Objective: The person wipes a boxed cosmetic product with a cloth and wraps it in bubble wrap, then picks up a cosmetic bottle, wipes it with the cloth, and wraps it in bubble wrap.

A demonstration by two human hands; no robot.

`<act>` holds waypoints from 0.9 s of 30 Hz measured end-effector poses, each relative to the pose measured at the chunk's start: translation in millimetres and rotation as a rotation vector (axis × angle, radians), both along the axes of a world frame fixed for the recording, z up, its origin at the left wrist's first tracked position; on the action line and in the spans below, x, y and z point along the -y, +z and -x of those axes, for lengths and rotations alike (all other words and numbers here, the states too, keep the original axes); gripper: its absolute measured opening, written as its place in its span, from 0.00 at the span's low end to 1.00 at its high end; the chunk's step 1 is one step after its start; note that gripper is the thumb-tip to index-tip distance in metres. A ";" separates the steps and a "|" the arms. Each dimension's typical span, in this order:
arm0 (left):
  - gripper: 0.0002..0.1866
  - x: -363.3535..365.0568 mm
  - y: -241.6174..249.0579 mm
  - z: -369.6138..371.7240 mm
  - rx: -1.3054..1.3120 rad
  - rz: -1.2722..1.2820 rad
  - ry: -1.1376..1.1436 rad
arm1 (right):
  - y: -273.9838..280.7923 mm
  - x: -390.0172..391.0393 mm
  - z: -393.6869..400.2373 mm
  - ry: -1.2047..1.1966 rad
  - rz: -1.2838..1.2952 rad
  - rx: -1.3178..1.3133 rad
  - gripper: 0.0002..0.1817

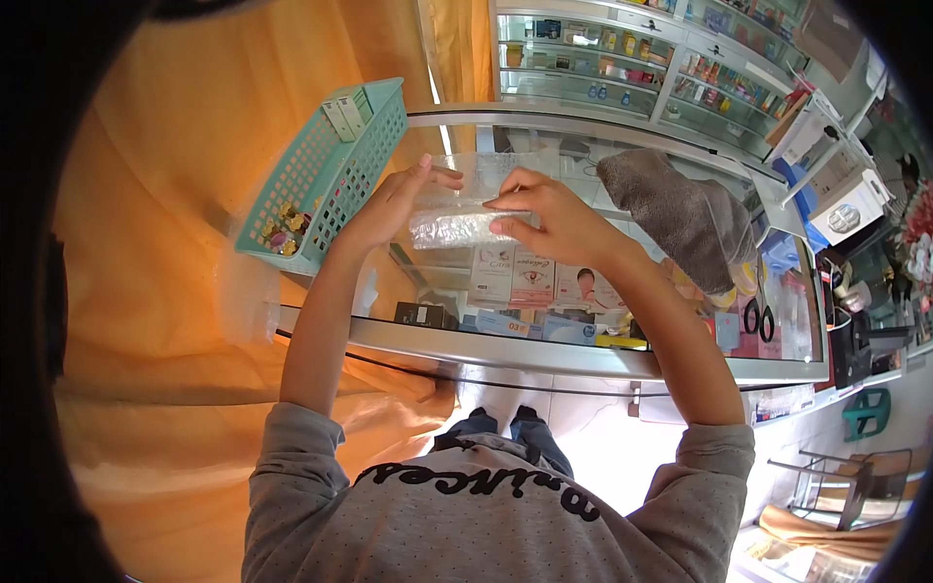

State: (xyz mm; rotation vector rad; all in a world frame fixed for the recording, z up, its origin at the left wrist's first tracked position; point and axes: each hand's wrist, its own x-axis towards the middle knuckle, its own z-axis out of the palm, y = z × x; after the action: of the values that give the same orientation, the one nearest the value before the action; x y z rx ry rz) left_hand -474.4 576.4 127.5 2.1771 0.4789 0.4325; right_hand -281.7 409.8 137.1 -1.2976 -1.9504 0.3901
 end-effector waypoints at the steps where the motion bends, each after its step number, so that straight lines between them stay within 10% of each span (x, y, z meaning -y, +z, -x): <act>1: 0.33 0.6 -0.5 -0.2 0.055 0.004 -0.019 | -3.0 -1.8 -1.9 -0.001 0.003 -0.001 0.15; 6: 0.17 20.5 16.1 3.4 0.097 -0.019 -0.161 | -7.5 -6.0 -4.9 -0.084 0.119 -0.095 0.15; 20: 0.15 19.8 13.1 1.8 0.030 0.010 -0.183 | 0.6 -3.4 1.0 -0.107 -0.067 0.003 0.18; 27: 0.33 10.7 7.9 1.2 -0.005 0.024 0.021 | 8.6 3.3 3.5 -0.014 -0.003 0.047 0.18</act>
State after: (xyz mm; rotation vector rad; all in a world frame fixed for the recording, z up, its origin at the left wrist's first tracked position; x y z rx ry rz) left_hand -475.6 565.7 135.4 2.1521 0.5080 0.4304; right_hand -285.1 406.5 145.7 -1.3289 -1.9789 0.3523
